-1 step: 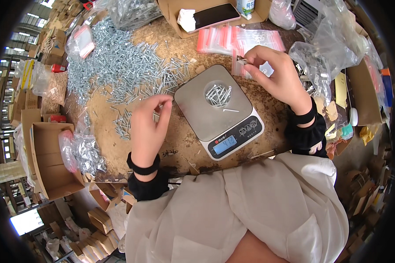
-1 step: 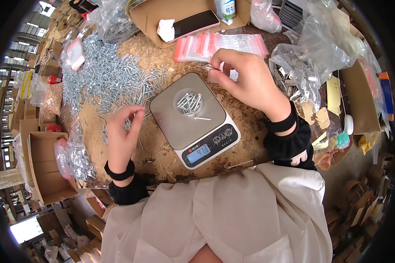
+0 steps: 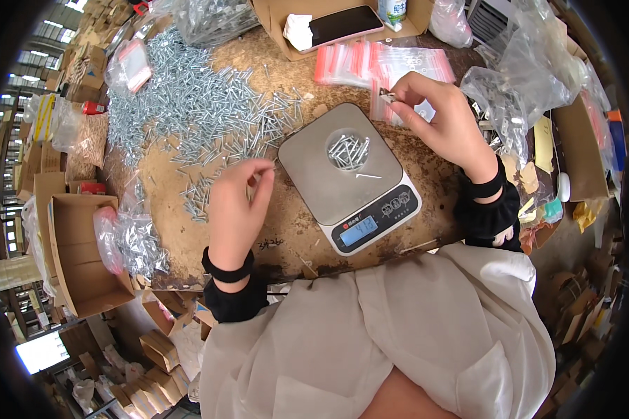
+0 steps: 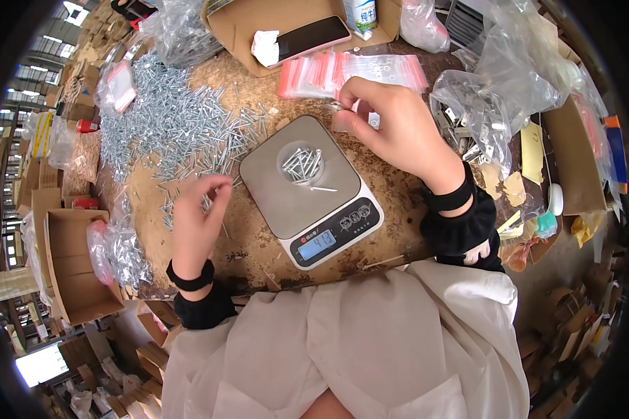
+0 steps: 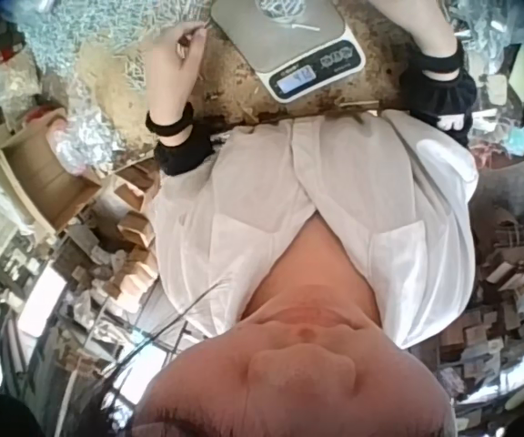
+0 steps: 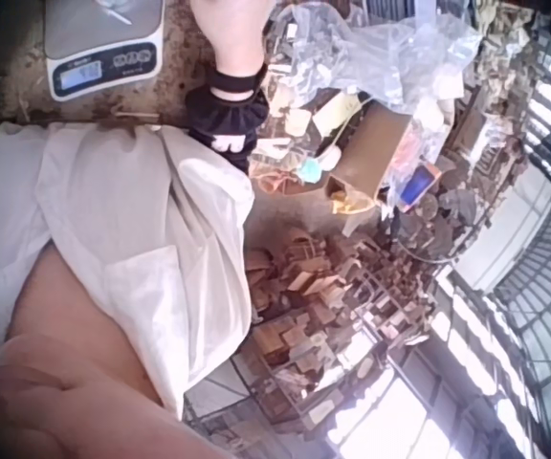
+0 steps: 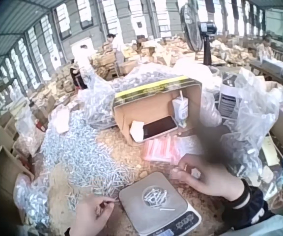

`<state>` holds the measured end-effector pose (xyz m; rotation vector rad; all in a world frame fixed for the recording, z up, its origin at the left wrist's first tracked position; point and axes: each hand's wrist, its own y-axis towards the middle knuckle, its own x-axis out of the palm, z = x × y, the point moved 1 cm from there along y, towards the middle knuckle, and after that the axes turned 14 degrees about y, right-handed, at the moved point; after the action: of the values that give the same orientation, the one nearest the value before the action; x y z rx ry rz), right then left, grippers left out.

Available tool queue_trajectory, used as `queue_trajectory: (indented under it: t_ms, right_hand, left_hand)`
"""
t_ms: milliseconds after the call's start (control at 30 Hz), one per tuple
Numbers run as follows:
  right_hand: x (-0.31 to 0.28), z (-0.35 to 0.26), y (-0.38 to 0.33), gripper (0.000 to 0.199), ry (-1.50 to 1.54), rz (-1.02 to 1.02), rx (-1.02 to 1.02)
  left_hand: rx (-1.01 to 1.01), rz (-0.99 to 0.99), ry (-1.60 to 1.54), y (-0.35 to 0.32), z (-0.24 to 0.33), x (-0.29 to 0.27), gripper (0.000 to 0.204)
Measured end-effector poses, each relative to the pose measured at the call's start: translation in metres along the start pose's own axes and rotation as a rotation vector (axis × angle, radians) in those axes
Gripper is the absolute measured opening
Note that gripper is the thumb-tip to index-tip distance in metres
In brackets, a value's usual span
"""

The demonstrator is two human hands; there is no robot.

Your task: The person scoops metal screws from a large pile on a table and places them onto a digital scale. After weighing, the person transfers the screws into small plastic bags, seals them, and places the bags into a cardboard box. The process is repeated multiple times throughout the video.

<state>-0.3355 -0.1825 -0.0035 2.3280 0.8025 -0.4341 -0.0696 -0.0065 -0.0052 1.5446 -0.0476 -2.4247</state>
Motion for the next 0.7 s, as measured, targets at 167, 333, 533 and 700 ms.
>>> queue_trajectory:
  t_ms: [167,333,533,700]
  right_hand:
    - [0.002,0.009,-0.003,0.014,0.012,-0.165,0.189]
    - [0.003,0.008,-0.007,0.015,0.312,-0.437,0.465]
    - [-0.011,0.004,-0.013,0.014,0.433,-0.637,0.489]
    - [-0.020,0.015,-0.017,0.009,0.444,-0.620,0.495]
  left_hand:
    - [0.059,-0.131,0.035,-0.023,-0.004,0.018,0.016]
    - [0.150,-0.113,0.151,-0.021,-0.008,0.024,0.026]
    - [0.196,-0.086,0.129,-0.015,-0.010,0.028,0.028]
    - [0.166,0.024,0.177,-0.009,-0.008,0.032,0.028]
